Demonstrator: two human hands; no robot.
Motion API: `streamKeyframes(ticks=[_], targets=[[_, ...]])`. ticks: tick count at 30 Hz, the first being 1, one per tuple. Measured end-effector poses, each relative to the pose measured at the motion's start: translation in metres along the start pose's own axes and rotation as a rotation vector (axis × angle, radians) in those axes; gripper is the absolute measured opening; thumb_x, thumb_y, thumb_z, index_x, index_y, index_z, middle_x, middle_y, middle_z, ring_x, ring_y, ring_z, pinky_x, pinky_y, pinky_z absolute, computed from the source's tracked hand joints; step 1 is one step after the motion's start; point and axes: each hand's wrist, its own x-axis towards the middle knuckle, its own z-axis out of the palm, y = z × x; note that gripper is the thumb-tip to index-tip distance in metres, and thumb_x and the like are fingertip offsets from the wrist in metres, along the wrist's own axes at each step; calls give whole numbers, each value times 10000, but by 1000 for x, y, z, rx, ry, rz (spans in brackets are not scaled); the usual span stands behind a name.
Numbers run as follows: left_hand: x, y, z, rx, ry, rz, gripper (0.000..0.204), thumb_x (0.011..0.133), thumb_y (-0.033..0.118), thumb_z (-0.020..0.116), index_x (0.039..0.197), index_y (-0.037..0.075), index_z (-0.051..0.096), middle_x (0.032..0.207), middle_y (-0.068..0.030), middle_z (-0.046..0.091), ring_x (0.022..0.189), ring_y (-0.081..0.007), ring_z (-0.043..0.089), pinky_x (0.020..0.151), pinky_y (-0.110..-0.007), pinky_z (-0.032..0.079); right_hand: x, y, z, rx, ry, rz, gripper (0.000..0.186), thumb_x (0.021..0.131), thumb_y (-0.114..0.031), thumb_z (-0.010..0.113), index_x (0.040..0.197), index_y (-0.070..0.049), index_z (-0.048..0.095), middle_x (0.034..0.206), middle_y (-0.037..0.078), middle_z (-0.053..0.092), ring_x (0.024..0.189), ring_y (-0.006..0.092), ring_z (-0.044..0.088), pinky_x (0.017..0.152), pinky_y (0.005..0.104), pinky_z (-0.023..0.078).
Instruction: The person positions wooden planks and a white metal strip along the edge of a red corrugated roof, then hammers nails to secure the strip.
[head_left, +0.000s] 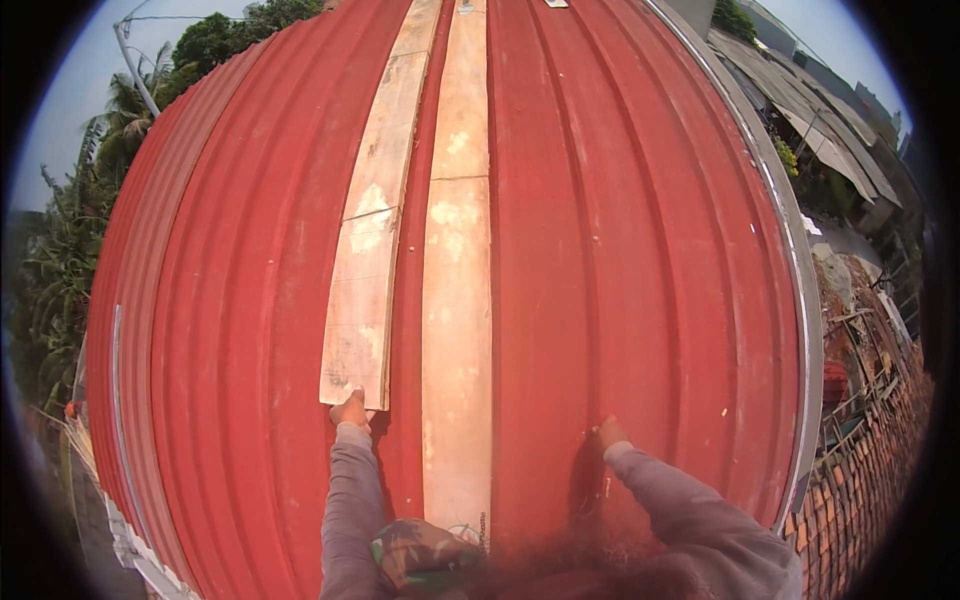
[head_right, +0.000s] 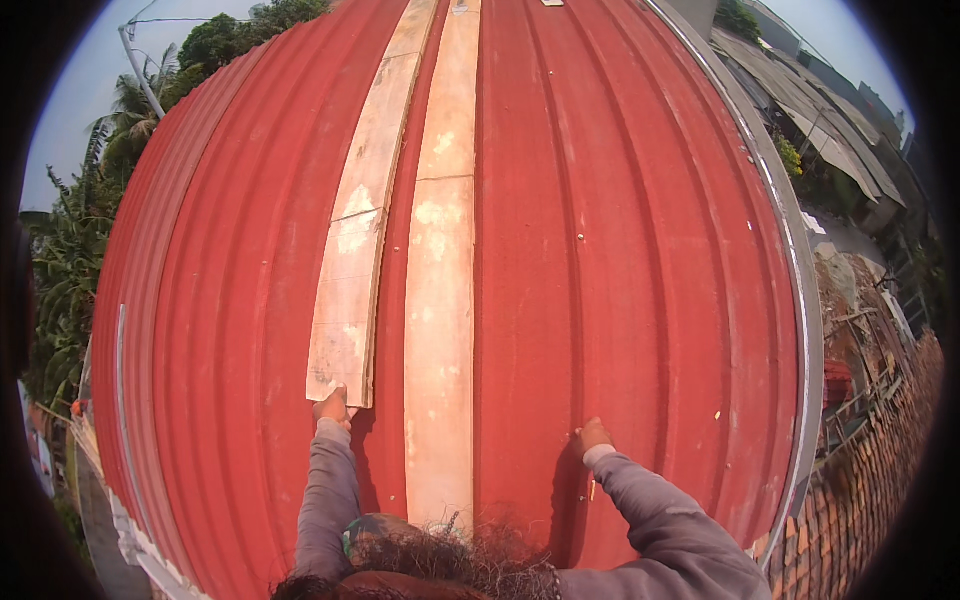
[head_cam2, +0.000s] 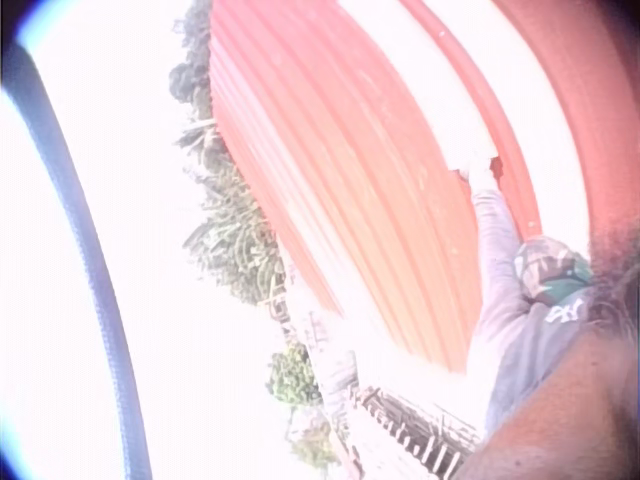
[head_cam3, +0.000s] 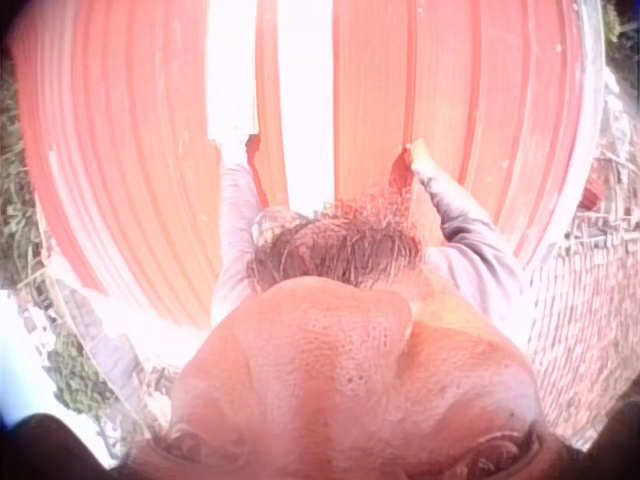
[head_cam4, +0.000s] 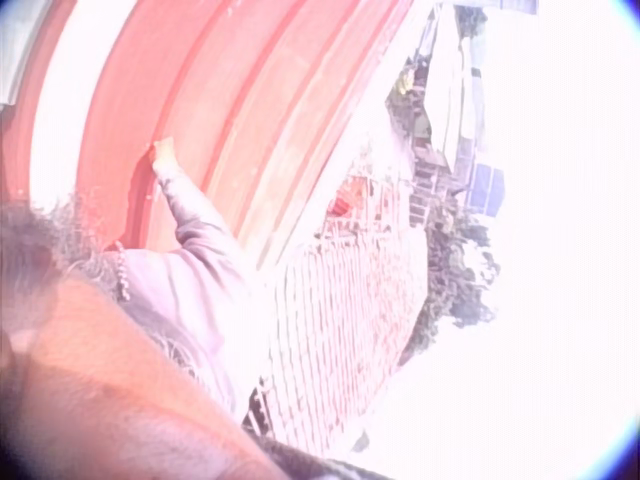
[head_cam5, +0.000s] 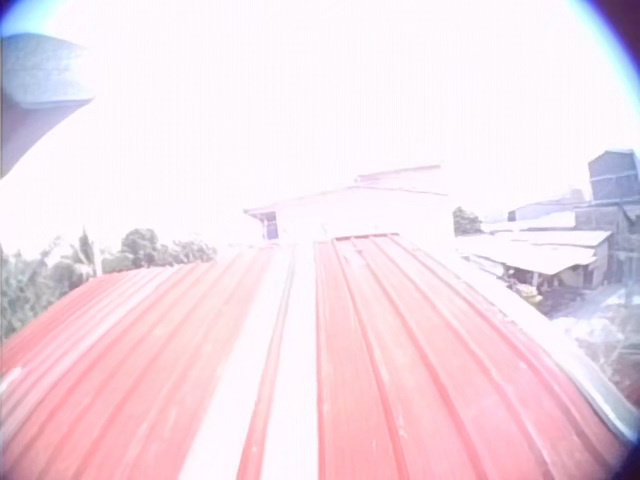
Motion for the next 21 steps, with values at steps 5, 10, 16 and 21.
streamKeyframes(ticks=[5,10,16,21], targets=[[31,47,73,95,45,-5,515,952,-5,701,1417,-129,518,1385,-238,629,1141,-346,713,929,-514,667,2,-14,-3,17,5,-1,402,1058,-287,646,1305,13,544,1245,277,724,1238,434,686,1021,521,557],[49,40,96,212,-46,-48,515,923,22,714,1365,-173,535,1371,-244,622,1108,-331,701,916,-457,653,-4,-7,-6,41,-12,43,425,1055,-294,657,1319,17,540,1277,275,715,1261,431,675,1028,519,554],[72,12,53,402,-138,30,625,959,227,750,1404,-137,502,1065,-191,708,850,-243,696,687,-385,624,2,-14,6,-4,1,-37,446,1052,-308,660,1336,14,538,1294,267,713,1279,420,669,1030,508,559],[-14,-14,15,514,-209,-88,692,970,328,770,1454,-86,501,1132,-173,693,836,-240,698,642,-364,611,45,19,35,-15,26,-8,455,1035,-326,682,1342,-12,563,1319,227,719,1255,397,692,1029,497,570]])
